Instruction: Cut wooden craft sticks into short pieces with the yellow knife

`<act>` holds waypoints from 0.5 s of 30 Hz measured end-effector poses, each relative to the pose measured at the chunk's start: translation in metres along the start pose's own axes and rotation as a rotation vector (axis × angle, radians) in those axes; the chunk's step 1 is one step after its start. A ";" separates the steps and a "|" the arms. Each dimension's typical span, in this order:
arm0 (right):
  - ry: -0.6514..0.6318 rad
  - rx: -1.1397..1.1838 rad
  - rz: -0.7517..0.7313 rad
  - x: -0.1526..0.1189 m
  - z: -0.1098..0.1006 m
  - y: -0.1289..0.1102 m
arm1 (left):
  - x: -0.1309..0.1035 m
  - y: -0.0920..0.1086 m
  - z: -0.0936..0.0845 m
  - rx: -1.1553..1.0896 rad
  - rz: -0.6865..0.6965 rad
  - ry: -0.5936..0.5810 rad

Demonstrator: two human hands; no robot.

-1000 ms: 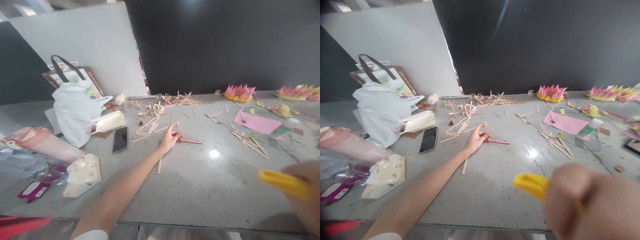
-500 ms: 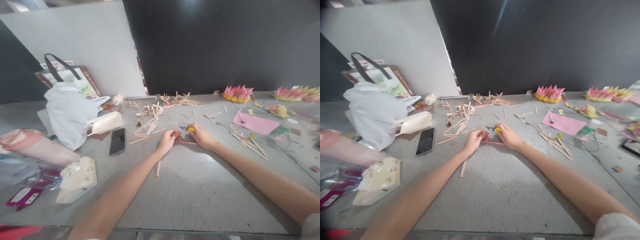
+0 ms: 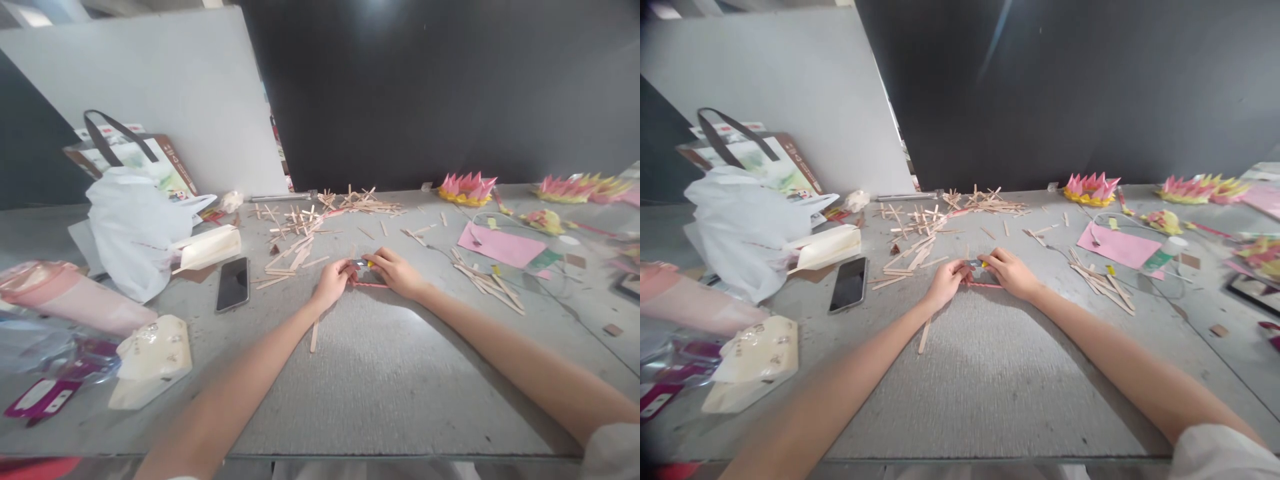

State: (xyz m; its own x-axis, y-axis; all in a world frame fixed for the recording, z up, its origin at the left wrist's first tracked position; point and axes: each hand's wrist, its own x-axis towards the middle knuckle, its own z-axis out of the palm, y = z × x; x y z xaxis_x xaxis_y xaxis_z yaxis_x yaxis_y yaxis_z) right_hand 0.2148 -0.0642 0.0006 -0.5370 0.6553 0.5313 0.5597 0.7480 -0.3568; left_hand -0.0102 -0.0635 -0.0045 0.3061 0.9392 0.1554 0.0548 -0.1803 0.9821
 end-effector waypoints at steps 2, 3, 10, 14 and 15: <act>-0.004 -0.001 0.001 0.000 0.000 0.000 | 0.000 -0.001 0.000 0.004 0.000 0.001; -0.006 -0.003 0.001 0.000 0.000 0.000 | 0.001 -0.002 0.000 0.005 0.000 0.002; -0.008 -0.001 -0.001 0.000 0.002 0.001 | 0.000 0.000 0.000 0.014 0.000 0.008; -0.004 -0.001 -0.003 0.000 0.004 0.002 | -0.001 0.001 0.000 0.023 0.001 0.006; -0.004 -0.001 -0.002 0.000 0.004 0.002 | -0.001 0.001 0.000 0.024 0.003 0.004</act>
State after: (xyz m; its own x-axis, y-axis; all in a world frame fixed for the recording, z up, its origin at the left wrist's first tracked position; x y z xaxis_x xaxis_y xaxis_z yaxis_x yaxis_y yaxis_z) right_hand 0.2140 -0.0623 -0.0034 -0.5406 0.6540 0.5292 0.5591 0.7493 -0.3548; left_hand -0.0102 -0.0645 -0.0033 0.3021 0.9400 0.1587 0.0763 -0.1897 0.9789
